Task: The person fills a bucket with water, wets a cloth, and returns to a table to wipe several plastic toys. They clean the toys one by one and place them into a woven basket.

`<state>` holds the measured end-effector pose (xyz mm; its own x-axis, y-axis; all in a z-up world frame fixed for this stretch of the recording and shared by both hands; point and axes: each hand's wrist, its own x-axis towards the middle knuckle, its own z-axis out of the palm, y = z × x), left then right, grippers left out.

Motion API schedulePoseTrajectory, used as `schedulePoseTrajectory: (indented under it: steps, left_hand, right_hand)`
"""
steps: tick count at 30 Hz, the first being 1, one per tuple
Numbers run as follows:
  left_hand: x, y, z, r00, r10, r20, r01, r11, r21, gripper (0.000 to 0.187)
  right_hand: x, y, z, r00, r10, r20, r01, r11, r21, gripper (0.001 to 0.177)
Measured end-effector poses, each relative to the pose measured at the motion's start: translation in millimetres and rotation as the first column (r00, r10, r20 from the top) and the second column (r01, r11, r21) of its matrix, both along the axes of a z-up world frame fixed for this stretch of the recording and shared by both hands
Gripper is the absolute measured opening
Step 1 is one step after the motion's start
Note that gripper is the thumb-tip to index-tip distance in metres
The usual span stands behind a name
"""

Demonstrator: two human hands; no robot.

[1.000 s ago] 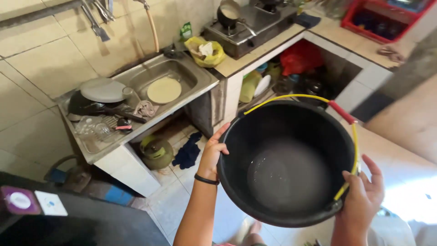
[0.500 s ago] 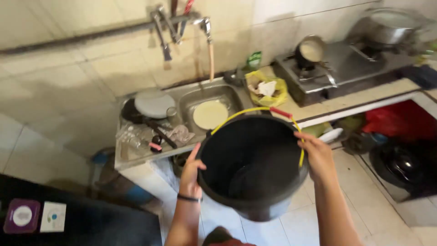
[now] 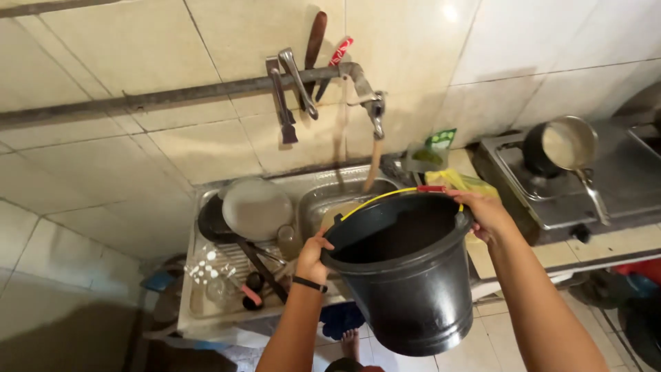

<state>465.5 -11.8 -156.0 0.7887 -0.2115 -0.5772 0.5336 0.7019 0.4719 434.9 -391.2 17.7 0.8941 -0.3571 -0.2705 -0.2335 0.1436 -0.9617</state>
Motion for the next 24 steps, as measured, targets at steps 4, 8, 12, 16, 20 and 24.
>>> schedulePoseTrajectory:
  steps: [4, 8, 12, 16, 20, 24]
  left_hand:
    - [38, 12, 47, 1.000, 0.000, 0.010, -0.001, 0.996, 0.094, 0.115]
    - [44, 17, 101, 0.998, -0.016, 0.068, -0.011, 0.925, 0.380, 0.105]
    - [41, 16, 114, 0.992, -0.040, 0.119, -0.041, 0.790, 0.612, 0.101]
    - [39, 11, 74, 0.972, 0.038, 0.232, -0.161, 0.828, 0.538, 0.106]
    - [27, -4, 73, 0.952, 0.148, 0.268, -0.250, 0.881, 0.401, 0.107]
    - [23, -9, 42, 0.929, 0.206, 0.307, -0.320, 0.864, 0.389, 0.106]
  right_hand:
    - [25, 41, 38, 0.993, -0.095, -0.069, 0.082, 0.983, -0.164, 0.019]
    - [30, 33, 16, 0.992, -0.063, -0.109, 0.034, 0.968, -0.251, 0.026]
    - [27, 44, 73, 0.901, 0.150, -0.408, -0.415, 0.575, -0.705, 0.049]
    - [56, 116, 150, 0.913, 0.343, 0.220, 0.077, 0.383, -0.921, 0.055]
    - [104, 164, 166, 0.599, 0.624, 0.502, 0.354, 0.356, -0.865, 0.059]
    - [138, 170, 147, 0.534, 0.650, 0.541, 0.235, 0.501, -0.833, 0.030]
